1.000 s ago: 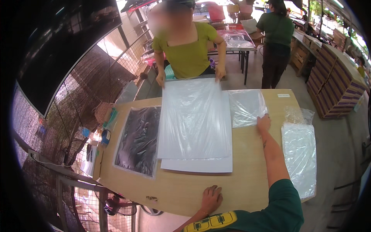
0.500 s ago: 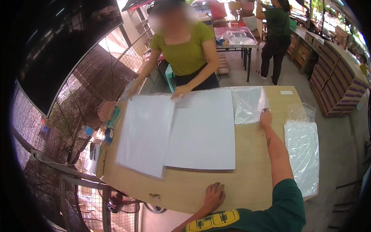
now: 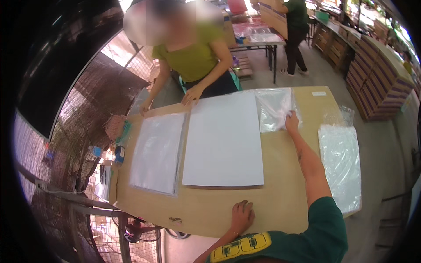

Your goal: The person places black and white illustration boards into plastic bags and stacks them on a table.

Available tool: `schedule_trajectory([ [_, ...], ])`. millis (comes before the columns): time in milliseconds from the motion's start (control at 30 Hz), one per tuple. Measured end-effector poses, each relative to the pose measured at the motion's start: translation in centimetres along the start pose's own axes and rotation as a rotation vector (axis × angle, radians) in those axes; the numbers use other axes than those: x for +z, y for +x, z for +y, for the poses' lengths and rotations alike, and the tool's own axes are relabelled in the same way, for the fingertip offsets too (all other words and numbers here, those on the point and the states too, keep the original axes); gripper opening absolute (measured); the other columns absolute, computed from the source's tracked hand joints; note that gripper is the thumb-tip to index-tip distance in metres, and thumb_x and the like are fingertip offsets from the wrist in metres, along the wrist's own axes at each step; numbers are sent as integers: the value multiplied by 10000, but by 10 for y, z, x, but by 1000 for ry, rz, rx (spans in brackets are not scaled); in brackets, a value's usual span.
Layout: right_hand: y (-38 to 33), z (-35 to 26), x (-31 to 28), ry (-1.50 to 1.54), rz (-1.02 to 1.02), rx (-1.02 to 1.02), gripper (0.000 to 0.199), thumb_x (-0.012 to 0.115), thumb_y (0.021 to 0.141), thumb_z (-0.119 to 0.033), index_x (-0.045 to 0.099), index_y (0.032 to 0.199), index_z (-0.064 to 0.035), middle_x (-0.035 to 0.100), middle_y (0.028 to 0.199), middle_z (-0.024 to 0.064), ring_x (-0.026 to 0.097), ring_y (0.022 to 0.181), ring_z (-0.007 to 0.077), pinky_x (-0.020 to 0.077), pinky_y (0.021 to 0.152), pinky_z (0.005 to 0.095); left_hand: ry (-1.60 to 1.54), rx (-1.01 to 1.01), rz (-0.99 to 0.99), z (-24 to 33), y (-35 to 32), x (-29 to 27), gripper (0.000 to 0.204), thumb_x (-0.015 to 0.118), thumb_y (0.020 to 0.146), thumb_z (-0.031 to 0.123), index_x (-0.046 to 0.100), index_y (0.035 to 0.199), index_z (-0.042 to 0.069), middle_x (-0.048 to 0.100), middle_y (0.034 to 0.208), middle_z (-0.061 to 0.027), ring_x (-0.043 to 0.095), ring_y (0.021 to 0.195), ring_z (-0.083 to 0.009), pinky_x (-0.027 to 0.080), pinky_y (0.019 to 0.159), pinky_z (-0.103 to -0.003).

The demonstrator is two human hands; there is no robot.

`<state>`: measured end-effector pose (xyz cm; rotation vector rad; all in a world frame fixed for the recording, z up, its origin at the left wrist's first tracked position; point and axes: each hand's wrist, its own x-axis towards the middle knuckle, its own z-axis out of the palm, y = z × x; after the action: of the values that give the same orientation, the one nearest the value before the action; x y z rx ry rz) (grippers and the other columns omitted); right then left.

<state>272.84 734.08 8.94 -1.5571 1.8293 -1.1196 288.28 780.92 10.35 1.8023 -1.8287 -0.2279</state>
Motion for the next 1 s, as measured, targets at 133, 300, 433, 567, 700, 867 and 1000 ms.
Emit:
schedule_trajectory([
  [133, 18, 26, 5, 386, 317, 189, 327, 651, 802, -163, 599, 1106, -53, 655, 1008, 187, 625, 968, 318, 474, 846, 394, 3, 13, -9, -2, 2, 4, 377, 632, 787, 147, 553, 1148, 73, 503, 1194, -162, 451, 1084, -371, 365, 945, -493],
  [300, 1, 9, -11, 175, 298, 39, 275, 690, 789, -155, 612, 1033, -55, 673, 925, 143, 634, 891, 284, 484, 803, 375, 11, -24, -2, -2, -3, 8, 372, 633, 782, 151, 562, 1141, 86, 510, 1181, -159, 452, 1077, -366, 373, 932, -489],
  [433, 5, -6, -16, 243, 377, -27, 207, 691, 785, -98, 597, 956, -31, 658, 864, 130, 624, 812, 265, 483, 744, 359, 6, -10, 8, -3, 0, 8, 370, 635, 779, 154, 564, 1138, 92, 513, 1178, -157, 454, 1071, -364, 376, 927, -487],
  [567, 3, -19, -8, 410, 521, 26, 193, 699, 780, -89, 588, 920, -17, 631, 789, 127, 607, 748, 258, 475, 699, 360, 0, -14, 8, -1, 0, 5, 351, 637, 790, 150, 577, 1128, 80, 517, 1184, -148, 456, 1078, -357, 375, 943, -480],
  [700, 2, -26, -16, 316, 515, -100, 168, 697, 781, -69, 591, 893, -3, 605, 741, 118, 579, 691, 236, 466, 669, 346, -25, -12, 13, -3, -1, 4, 346, 633, 801, 155, 577, 1134, 78, 524, 1180, -147, 467, 1071, -359, 382, 942, -475],
  [867, 7, -66, -48, 327, 503, -211, 164, 701, 780, -66, 602, 891, 3, 597, 723, 105, 557, 659, 213, 458, 653, 327, -22, -10, 26, -4, -4, 5, 344, 629, 808, 161, 577, 1139, 82, 531, 1177, -148, 477, 1063, -362, 389, 939, -469],
  [1000, 10, -80, -63, 340, 528, -210, 172, 710, 775, -69, 612, 897, 3, 597, 725, 86, 547, 656, 184, 456, 650, 317, -17, -4, 25, -4, -4, 4, 345, 627, 805, 163, 581, 1137, 83, 530, 1179, -154, 476, 1069, -366, 388, 937, -472],
])
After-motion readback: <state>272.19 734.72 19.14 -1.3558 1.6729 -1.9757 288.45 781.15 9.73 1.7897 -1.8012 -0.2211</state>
